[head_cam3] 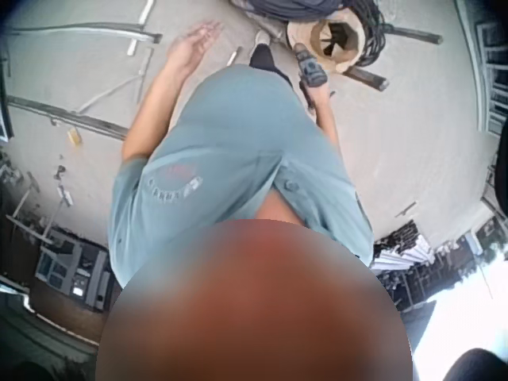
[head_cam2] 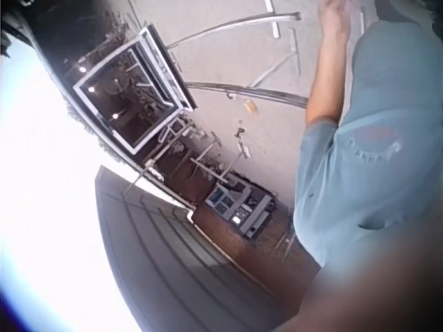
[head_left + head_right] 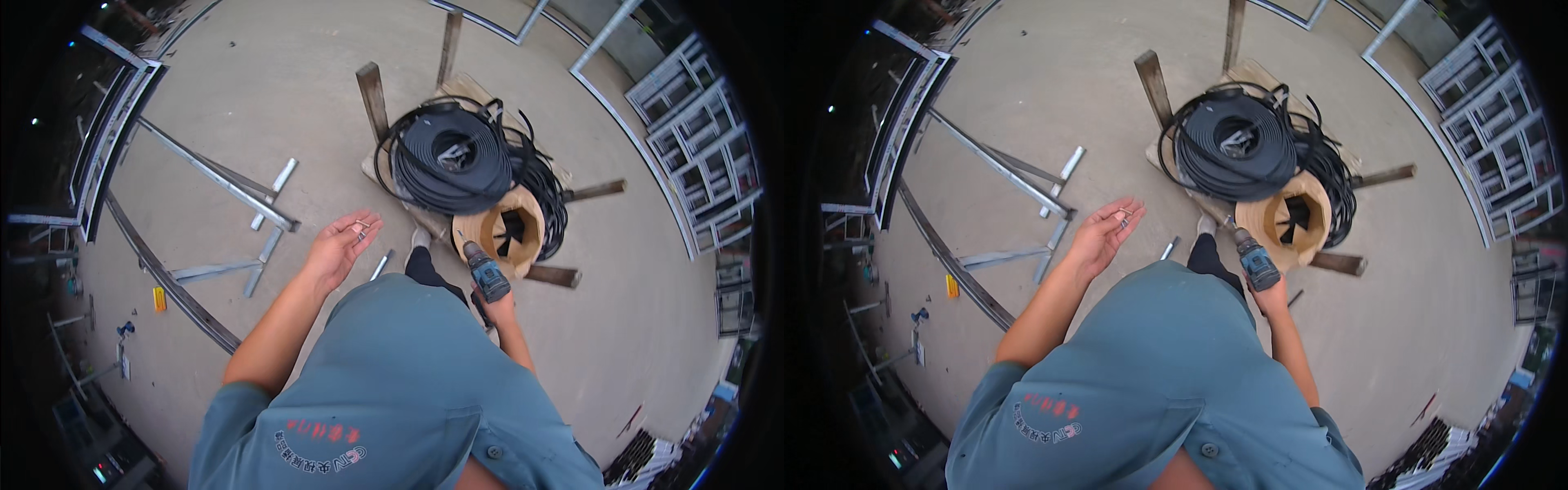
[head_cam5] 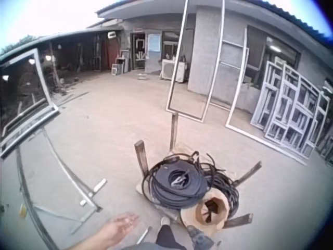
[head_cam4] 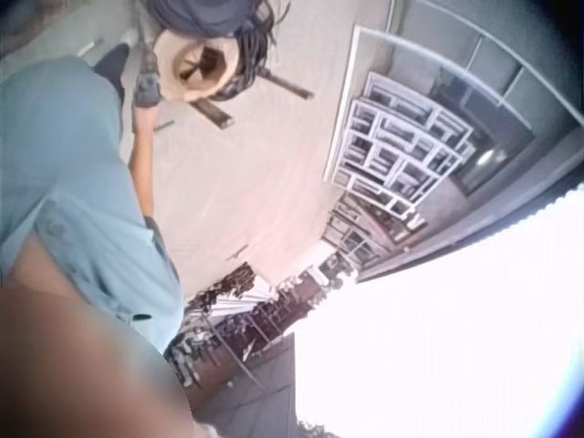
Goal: The person uses a cordless drill to fasten screws into a large metal window frame. They repeatedly pick up screws from a container on the floor, position them into pre-drilled holes on the frame, and drive them in with the drill while holding the frame steady.
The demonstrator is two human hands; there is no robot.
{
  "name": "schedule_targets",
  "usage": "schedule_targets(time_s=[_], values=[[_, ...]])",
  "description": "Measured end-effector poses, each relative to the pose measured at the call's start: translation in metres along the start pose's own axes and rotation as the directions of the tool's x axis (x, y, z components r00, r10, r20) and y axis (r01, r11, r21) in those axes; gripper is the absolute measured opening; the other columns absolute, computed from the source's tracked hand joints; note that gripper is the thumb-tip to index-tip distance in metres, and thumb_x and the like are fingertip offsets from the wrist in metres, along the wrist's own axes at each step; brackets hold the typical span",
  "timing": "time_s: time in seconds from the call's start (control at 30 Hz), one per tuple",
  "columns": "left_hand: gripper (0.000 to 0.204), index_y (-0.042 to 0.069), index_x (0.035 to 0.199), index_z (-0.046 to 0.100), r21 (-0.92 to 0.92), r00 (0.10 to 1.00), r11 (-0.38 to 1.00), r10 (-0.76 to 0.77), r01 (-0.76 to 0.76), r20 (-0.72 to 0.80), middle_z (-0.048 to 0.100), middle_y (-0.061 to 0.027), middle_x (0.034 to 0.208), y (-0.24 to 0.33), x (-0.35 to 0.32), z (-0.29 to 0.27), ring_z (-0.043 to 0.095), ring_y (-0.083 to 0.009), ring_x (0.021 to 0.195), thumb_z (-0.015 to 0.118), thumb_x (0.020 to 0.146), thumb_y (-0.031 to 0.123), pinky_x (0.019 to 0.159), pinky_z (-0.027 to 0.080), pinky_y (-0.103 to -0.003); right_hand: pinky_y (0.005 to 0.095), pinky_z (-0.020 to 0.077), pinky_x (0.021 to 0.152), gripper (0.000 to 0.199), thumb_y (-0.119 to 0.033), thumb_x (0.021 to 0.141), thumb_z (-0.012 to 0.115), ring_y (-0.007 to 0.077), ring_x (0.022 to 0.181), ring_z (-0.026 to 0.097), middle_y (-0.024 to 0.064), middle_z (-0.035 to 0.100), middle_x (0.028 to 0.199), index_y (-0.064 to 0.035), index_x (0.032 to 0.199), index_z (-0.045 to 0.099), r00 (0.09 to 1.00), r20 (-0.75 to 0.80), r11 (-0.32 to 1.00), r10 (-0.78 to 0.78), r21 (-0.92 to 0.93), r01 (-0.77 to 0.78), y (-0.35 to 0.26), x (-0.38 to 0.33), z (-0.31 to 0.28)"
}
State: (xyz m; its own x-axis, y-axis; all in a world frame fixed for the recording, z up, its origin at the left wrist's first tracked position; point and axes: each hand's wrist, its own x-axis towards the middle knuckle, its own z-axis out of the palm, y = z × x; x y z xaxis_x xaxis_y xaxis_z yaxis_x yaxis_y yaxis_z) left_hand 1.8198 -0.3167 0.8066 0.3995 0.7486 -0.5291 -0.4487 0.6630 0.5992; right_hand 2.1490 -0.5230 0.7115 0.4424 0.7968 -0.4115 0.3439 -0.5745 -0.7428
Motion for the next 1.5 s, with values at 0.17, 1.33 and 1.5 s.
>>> schedule_targets(time_s=[0.17,1.33,1.5], values=[[0.037,-0.006,0.136,0.056,-0.023,0.992,0.999,0.029,-0.033,-0.126,0.065,-0.0199,0.134,0.034,0.062,0.040,0.065,-0.0281,0.125,0.062,0.102,0.008,0.107,0.055,-0.033,0.0391,0.0574,0.083,0.032,-0.029,0.088,0.082,0.0280,0.091,0.074,0.0131,0.076,0.100,-0.0046,0.107,0.073,0.908,0.259,0.934,-0.329,-0.055,0.354,-0.091,0.113,-0.018],[0.038,0.001,0.131,0.061,-0.213,0.968,0.968,0.084,-0.135,-0.236,0.070,-0.0156,0.128,0.532,0.412,-0.137,0.067,-0.0255,0.121,0.072,0.099,0.018,0.105,0.054,-0.038,0.0382,0.0527,0.067,0.019,-0.008,0.074,0.077,0.0304,0.069,0.062,0.0126,0.069,0.081,-0.0019,0.090,0.069,0.532,0.682,0.780,-0.501,0.090,0.619,-0.670,0.550,0.272],[0.034,0.000,0.127,0.060,-0.222,0.956,0.965,0.074,-0.141,-0.285,0.069,-0.0176,0.128,0.590,0.428,-0.152,0.067,-0.0267,0.121,0.069,0.100,0.019,0.105,0.055,-0.037,0.0384,0.0526,0.068,0.014,-0.007,0.077,0.074,0.0311,0.070,0.063,0.0133,0.069,0.080,-0.0008,0.088,0.069,0.410,0.649,0.669,-0.641,0.211,0.713,-0.712,0.588,0.310]])
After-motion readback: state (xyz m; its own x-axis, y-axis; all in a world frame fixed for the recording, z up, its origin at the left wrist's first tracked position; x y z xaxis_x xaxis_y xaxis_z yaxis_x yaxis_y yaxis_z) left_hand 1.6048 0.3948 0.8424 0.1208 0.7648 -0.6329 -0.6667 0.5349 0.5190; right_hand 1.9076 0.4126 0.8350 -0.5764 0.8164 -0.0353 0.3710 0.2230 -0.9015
